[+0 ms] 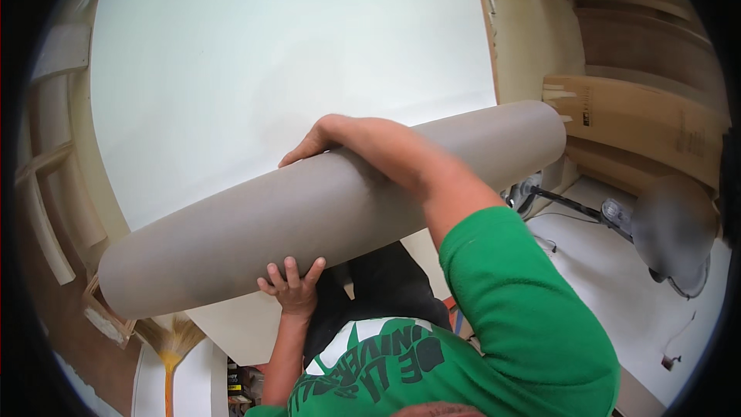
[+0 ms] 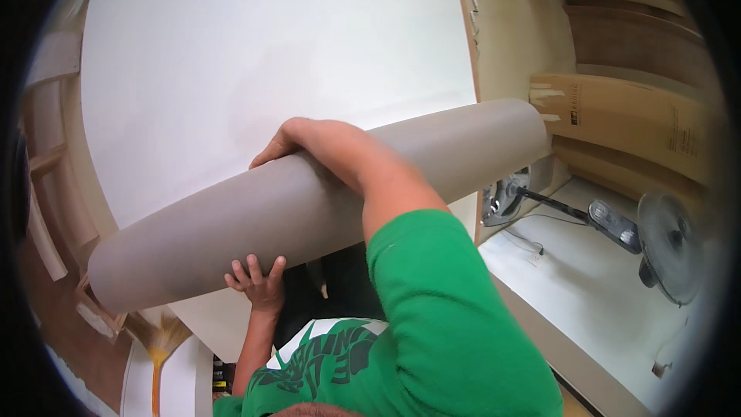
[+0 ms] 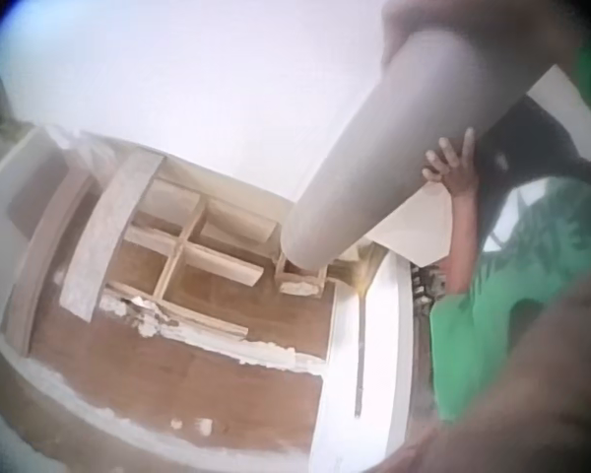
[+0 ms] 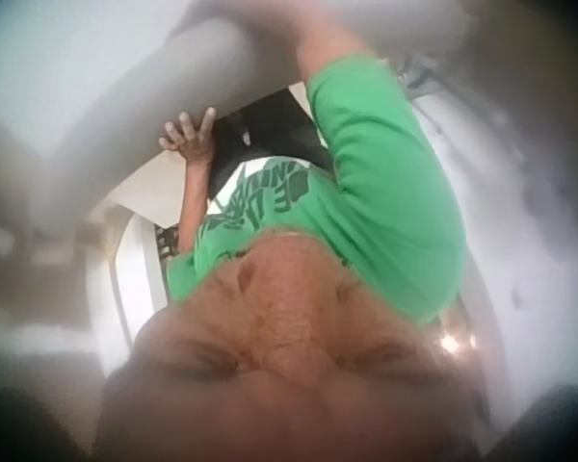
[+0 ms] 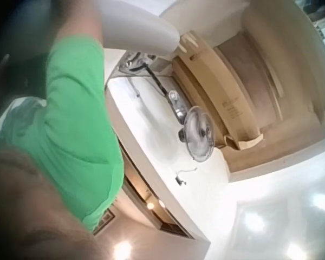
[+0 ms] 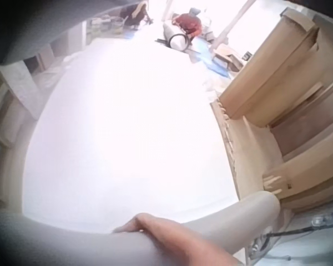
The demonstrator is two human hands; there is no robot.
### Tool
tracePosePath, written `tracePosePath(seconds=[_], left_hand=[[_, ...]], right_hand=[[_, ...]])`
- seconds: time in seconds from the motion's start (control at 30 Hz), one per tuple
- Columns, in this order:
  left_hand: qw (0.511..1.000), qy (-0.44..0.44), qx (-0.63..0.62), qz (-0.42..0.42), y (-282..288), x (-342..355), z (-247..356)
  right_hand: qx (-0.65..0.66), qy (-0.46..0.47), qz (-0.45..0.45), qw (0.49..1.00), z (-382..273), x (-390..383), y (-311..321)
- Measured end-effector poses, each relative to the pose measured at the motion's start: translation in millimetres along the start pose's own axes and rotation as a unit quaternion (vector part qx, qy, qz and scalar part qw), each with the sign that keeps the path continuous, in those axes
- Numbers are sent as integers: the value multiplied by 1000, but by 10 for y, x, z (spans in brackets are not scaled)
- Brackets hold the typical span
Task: The person kneels on the floor and rolls a large sheet of gray material into a tight cylinder using both hands. The person repeatedly adjusts the roll to ensure it is compact and uniform.
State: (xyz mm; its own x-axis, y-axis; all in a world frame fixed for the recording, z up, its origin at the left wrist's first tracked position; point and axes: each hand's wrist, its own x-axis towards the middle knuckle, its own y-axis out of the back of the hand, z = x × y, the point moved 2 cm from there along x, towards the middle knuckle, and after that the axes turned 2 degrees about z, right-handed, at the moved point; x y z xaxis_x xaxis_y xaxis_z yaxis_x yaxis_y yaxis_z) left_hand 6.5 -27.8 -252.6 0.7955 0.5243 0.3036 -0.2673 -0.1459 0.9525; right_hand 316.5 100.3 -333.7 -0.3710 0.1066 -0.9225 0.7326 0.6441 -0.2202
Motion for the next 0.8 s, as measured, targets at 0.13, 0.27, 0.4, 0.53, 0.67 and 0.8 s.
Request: tracePosePath(seconds=[0.13, 0.27, 0.4, 0.53, 0.67, 0.8], left_hand=[[999, 13, -30, -23, 79, 190, -46], [996, 13, -28, -86, 260, 429, -160], [989, 27, -35, -138, 300, 643, -220], [985, 29, -41, -163, 290, 717, -269], [984, 35, -48, -170, 288, 745, -294], [985, 35, -44, -165, 267, 824, -337]], right_hand=[[16, 41, -27, 999, -42, 131, 114], [22, 13, -81, 996, -94, 185, 168], [8, 2, -135, 991, -286, 213, 250], [9, 11, -169, 986, -415, 122, 278], [17, 20, -191, 981, -407, 231, 259], [57, 2, -189, 980, -434, 360, 259]])
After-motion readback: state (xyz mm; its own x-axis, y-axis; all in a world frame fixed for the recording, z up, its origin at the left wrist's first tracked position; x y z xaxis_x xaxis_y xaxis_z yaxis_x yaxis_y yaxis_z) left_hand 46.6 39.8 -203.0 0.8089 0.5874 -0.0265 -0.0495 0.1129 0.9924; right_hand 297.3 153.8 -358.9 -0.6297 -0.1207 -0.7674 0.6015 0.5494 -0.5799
